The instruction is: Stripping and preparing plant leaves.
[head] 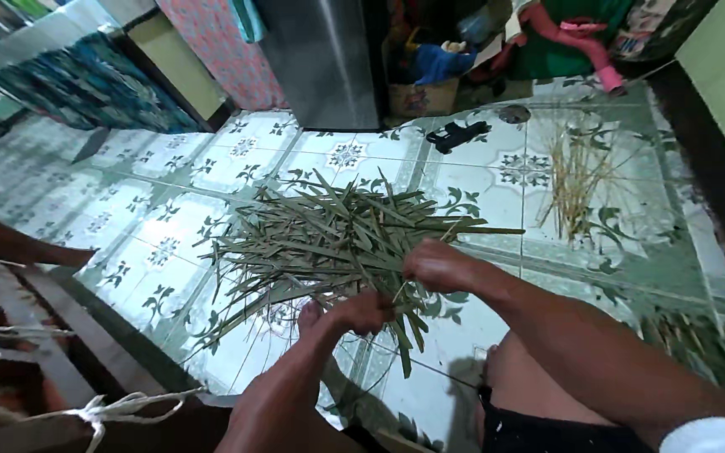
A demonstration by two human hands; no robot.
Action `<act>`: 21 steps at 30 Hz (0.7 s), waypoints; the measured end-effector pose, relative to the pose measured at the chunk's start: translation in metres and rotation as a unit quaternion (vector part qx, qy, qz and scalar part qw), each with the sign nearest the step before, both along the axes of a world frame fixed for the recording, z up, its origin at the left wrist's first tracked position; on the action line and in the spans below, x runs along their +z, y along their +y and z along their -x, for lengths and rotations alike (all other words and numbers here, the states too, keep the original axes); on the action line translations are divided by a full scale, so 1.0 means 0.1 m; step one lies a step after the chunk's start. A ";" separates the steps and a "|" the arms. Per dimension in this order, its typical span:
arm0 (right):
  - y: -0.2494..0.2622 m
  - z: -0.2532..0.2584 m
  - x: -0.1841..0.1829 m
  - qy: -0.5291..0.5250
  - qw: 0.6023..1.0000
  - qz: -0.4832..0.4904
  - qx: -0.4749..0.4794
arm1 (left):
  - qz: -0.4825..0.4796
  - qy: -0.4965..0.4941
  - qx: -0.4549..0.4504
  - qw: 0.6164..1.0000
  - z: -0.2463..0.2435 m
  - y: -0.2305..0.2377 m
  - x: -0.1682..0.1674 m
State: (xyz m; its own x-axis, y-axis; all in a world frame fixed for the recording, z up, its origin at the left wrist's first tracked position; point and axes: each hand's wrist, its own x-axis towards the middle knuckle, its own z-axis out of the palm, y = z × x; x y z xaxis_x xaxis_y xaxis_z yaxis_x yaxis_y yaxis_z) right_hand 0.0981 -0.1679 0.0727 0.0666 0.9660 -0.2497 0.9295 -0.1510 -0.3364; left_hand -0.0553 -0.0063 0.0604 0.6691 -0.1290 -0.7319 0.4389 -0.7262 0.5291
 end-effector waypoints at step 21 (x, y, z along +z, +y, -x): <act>-0.28 -0.11 0.07 0.378 0.888 -0.206 -0.162 | 0.376 -0.368 0.384 0.759 -0.05 0.36 0.74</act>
